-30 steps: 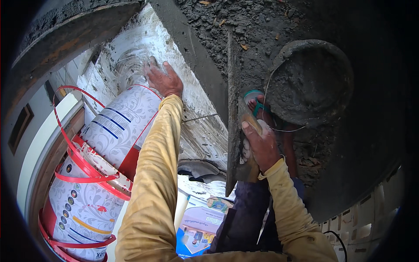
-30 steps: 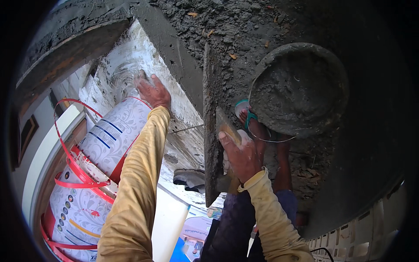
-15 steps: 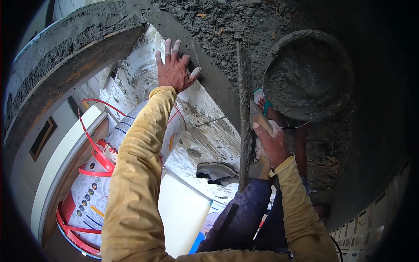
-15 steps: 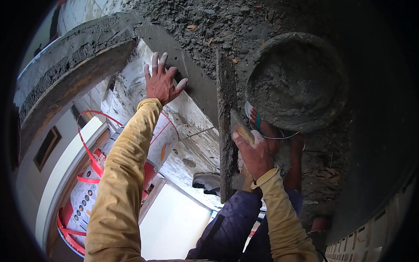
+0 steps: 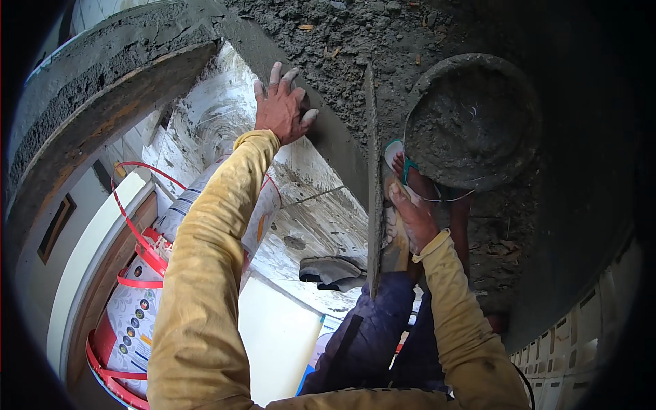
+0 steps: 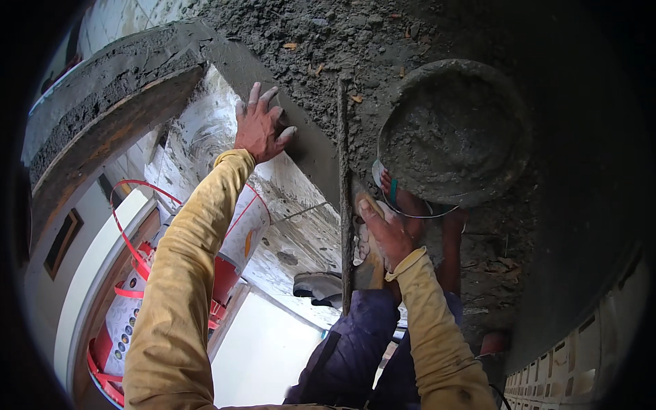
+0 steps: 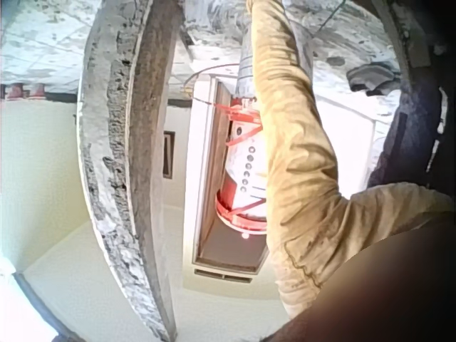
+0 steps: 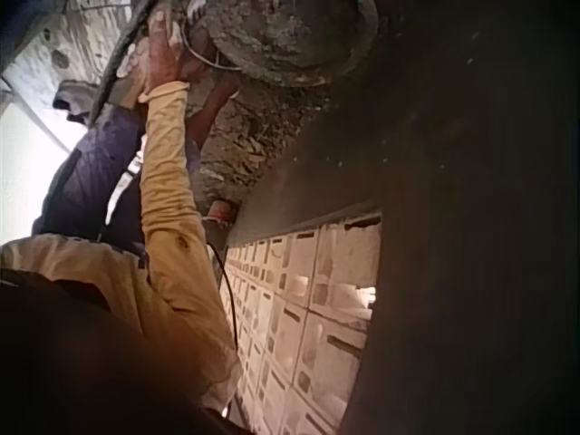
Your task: Applying and smoothing mortar or cement along a structural edge using a wooden float.
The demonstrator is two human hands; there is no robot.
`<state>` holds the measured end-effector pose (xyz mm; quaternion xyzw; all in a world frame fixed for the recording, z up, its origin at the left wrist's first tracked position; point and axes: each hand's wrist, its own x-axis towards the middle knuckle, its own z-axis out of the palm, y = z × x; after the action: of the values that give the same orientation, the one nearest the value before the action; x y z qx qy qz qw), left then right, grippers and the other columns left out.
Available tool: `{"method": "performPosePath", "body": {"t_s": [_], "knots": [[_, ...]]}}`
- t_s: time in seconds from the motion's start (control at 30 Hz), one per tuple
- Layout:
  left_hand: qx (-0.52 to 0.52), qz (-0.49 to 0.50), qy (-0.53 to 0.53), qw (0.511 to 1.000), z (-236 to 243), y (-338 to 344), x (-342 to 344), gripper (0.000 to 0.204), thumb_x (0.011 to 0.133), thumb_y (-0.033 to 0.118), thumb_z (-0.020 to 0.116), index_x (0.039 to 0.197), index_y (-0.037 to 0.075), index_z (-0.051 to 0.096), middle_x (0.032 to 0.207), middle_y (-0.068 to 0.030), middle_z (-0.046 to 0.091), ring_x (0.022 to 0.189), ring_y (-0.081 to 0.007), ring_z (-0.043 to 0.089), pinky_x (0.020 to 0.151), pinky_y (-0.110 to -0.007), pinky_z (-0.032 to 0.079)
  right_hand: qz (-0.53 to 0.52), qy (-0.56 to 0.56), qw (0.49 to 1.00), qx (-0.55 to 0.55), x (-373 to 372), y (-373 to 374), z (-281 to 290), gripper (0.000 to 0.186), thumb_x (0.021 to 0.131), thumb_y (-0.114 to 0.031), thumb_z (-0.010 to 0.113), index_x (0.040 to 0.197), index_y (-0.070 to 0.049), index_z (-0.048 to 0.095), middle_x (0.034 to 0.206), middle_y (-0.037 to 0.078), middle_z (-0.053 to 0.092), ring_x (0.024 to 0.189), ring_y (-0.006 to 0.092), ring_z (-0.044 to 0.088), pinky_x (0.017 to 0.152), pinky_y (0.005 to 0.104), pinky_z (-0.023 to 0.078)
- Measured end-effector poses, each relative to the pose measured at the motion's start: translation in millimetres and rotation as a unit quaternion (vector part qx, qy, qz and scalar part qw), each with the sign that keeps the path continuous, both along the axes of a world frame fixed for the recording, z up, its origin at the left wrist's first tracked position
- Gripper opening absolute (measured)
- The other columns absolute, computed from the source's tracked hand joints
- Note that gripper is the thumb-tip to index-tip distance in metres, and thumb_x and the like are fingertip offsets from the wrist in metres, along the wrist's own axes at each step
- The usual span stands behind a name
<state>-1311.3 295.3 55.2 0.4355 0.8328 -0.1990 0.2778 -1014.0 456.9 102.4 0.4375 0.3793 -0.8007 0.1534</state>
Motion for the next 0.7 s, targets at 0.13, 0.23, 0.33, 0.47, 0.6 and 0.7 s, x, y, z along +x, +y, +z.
{"method": "performPosePath", "body": {"t_s": [0.13, 0.23, 0.33, 0.47, 0.6, 0.7], "knots": [[0.244, 0.087, 0.024, 0.966, 2, -9, -16, 0.04, 0.086, 0.036, 0.071, 0.11, 0.006, 0.061, 0.147, -0.017, 0.044, 0.143, -0.0461, 0.028, 0.115, -0.061, 0.023, -0.008, -0.112, 0.992, -0.056, -38, 0, 10, 0.059, 0.096, -0.007, 0.064, 0.148, 0.002, 0.039, 0.148, 0.01, 0.046, 0.136, 0.0145, 0.046, 0.113, 0.0291, 0.037], [0.344, 0.224, 0.137, 0.901, -3, -29, -13, 0.035, 0.088, 0.025, 0.074, 0.113, 0.005, 0.061, 0.14, -0.0251, 0.048, 0.136, -0.0493, 0.037, 0.116, -0.053, 0.029, -0.01, -0.194, 0.978, -0.069, -57, 1, 10, 0.063, 0.094, 0.0, 0.064, 0.15, 0.001, 0.035, 0.147, 0.007, 0.046, 0.134, 0.013, 0.047, 0.112, 0.0279, 0.039], [0.39, 0.267, 0.122, 0.873, -6, -39, 12, 0.037, 0.09, 0.023, 0.072, 0.118, 0.003, 0.059, 0.138, -0.0251, 0.05, 0.138, -0.0473, 0.037, 0.117, -0.052, 0.027, 0.017, -0.048, 0.996, 0.076, -13, -16, -17, 0.065, 0.098, -0.059, 0.053, 0.128, -0.001, 0.06, 0.106, 0.01, 0.062, 0.1, 0.0178, 0.056, 0.089, 0.0315, 0.041], [0.354, 0.394, 0.054, 0.847, 21, -50, 57, 0.048, 0.094, 0.019, 0.067, 0.132, -0.003, 0.049, 0.132, -0.0211, 0.056, 0.137, -0.0366, 0.04, 0.116, -0.047, 0.027, 0.121, -0.036, 0.989, -0.073, 5, -20, 8, 0.053, 0.101, -0.049, 0.053, 0.123, -0.001, 0.053, 0.099, 0.006, 0.057, 0.098, 0.0154, 0.056, 0.094, 0.0289, 0.042], [0.376, 0.407, 0.024, 0.832, 35, -39, 111, 0.058, 0.094, 0.018, 0.067, 0.141, -0.004, 0.041, 0.138, -0.0208, 0.054, 0.136, -0.0356, 0.044, 0.118, -0.045, 0.025, -0.008, -0.038, 0.995, -0.09, 40, 3, 46, 0.051, 0.103, -0.041, 0.05, 0.137, -0.003, 0.046, 0.106, 0.003, 0.054, 0.105, 0.014, 0.053, 0.1, 0.0273, 0.039], [0.359, 0.452, -0.079, 0.813, 44, -7, 154, 0.063, 0.093, 0.015, 0.066, 0.144, -0.005, 0.036, 0.14, -0.022, 0.053, 0.136, -0.0353, 0.044, 0.117, -0.043, 0.027, -0.127, -0.051, 0.989, -0.062, 63, 28, 69, 0.053, 0.105, -0.037, 0.047, 0.147, -0.005, 0.042, 0.117, 0.004, 0.056, 0.115, 0.0139, 0.051, 0.105, 0.0281, 0.036]]}}
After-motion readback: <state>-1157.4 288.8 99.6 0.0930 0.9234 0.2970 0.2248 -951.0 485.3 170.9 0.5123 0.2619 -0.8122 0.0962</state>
